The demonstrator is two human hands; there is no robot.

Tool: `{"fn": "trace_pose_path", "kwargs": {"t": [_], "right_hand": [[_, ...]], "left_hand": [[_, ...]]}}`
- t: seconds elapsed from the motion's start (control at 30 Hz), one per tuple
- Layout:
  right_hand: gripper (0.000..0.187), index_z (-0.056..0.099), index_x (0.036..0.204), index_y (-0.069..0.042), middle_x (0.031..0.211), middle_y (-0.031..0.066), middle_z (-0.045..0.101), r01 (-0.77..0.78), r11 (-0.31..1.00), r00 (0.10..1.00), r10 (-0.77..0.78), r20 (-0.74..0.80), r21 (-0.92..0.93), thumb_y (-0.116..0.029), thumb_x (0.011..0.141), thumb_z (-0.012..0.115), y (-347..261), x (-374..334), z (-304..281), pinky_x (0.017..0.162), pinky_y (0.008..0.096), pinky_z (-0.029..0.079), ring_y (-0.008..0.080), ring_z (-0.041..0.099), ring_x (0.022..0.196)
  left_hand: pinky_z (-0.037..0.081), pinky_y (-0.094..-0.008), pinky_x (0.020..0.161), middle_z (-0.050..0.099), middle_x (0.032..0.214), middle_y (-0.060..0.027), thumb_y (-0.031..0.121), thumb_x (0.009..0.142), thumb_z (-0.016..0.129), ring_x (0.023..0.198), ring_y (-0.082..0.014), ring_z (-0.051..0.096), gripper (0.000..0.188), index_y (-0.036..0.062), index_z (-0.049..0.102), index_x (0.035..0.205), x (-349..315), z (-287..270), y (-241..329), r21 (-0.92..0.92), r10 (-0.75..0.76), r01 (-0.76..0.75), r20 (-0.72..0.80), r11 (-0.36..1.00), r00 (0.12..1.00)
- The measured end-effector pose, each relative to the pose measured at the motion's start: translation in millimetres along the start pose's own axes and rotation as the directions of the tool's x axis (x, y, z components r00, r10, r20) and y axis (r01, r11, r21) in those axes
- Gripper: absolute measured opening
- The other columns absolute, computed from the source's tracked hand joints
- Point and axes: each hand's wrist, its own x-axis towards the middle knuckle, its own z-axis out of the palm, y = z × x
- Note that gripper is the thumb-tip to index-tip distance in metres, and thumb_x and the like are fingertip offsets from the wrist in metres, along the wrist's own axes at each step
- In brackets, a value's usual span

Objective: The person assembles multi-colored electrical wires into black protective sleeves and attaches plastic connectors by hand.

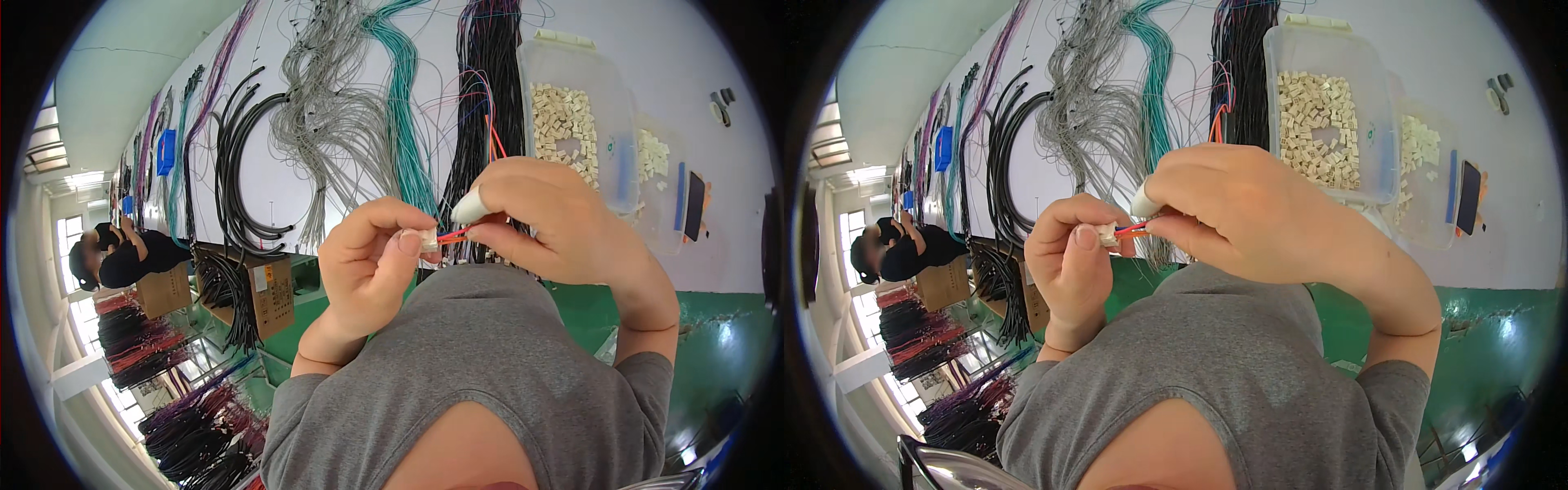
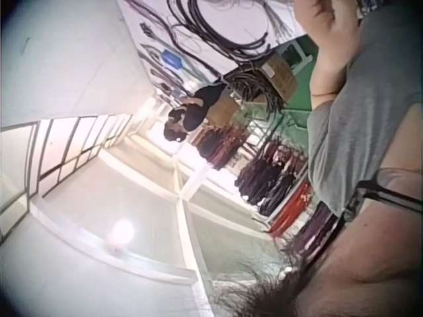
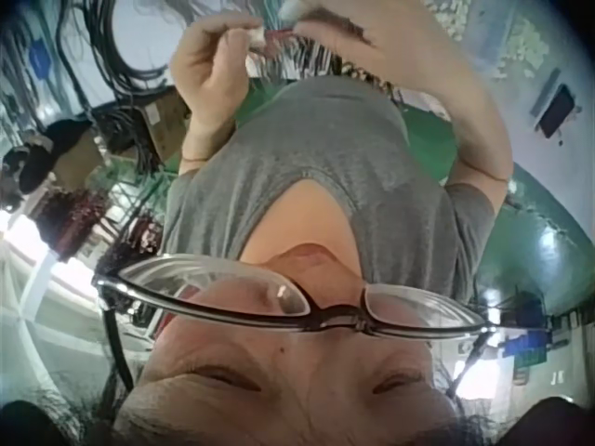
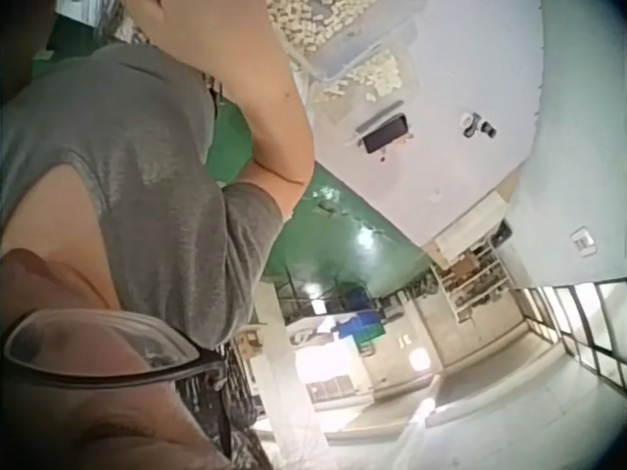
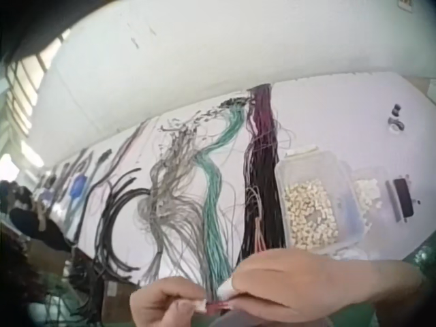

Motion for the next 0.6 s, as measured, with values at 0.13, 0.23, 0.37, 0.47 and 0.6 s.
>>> {"fn": "trace_pose_path", "kwargs": {"t": [0.13, 0.23, 0.37, 0.47, 0.6], "right_hand": [[0.011, 0.051, 0.072, 0.000, 0.074, 0.0106, 0.051, 0.036, 0.999, 0.999, -0.037, 0.028, 0.031, 0.000, 0.064, 0.059, 6, 2, -1, 0.054, 0.0310, 0.039, 0.0245, 0.049, 0.064], [0.013, 0.049, 0.072, 0.000, 0.075, 0.0104, 0.050, 0.084, 0.994, 0.996, -0.085, 0.007, 0.064, 0.001, 0.063, 0.059, 7, 0, -2, 0.056, 0.0316, 0.039, 0.0250, 0.048, 0.064], [0.017, 0.048, 0.073, -0.001, 0.075, 0.0105, 0.050, 0.078, 0.997, 0.997, -0.078, -0.030, -0.001, 0.002, 0.060, 0.059, 8, 8, 4, 0.057, 0.0322, 0.040, 0.0255, 0.049, 0.064], [0.020, 0.048, 0.074, 0.000, 0.075, 0.0106, 0.050, 0.078, 0.996, 0.996, -0.081, -0.045, -0.049, 0.003, 0.059, 0.059, 5, 2, 3, 0.060, 0.0325, 0.041, 0.0255, 0.049, 0.065], [0.023, 0.049, 0.078, 0.000, 0.077, 0.0111, 0.052, 0.198, 0.907, 0.962, -0.252, -0.104, -0.373, -0.001, 0.059, 0.063, 3, -5, 2, 0.063, 0.0335, 0.043, 0.0254, 0.051, 0.067]], "left_hand": [[0.043, -0.0210, 0.060, 0.052, 0.077, -0.0089, 0.003, 0.083, 0.041, 0.067, -0.0104, 0.052, 0.013, -0.0058, 0.048, 0.089, 1, 0, -5, -0.077, 0.047, -0.045, 0.025, 0.996, 0.999], [0.042, -0.0211, 0.062, 0.051, 0.077, -0.0086, 0.002, 0.082, 0.042, 0.068, -0.0106, 0.052, 0.013, -0.0050, 0.047, 0.092, 2, 4, -7, -0.061, 0.050, -0.048, 0.037, 0.997, 0.998], [0.041, -0.0207, 0.063, 0.051, 0.076, -0.0066, -0.004, 0.075, 0.052, 0.067, -0.0100, 0.050, 0.022, -0.0038, 0.046, 0.096, 5, 7, -10, 0.001, 0.005, -0.005, 0.027, 1.000, 1.000], [0.039, -0.0211, 0.058, 0.050, 0.073, -0.0045, -0.007, 0.068, 0.057, 0.063, -0.0095, 0.049, 0.021, -0.0033, 0.050, 0.088, 2, 11, -10, 0.077, -0.067, 0.069, -0.035, 0.995, 0.997], [0.037, -0.0228, 0.051, 0.049, 0.065, -0.0055, -0.006, 0.066, 0.056, 0.058, -0.0097, 0.048, 0.008, -0.0020, 0.053, 0.073, 4, 14, -13, 0.217, -0.030, 0.032, -0.012, 0.976, 0.999]]}}
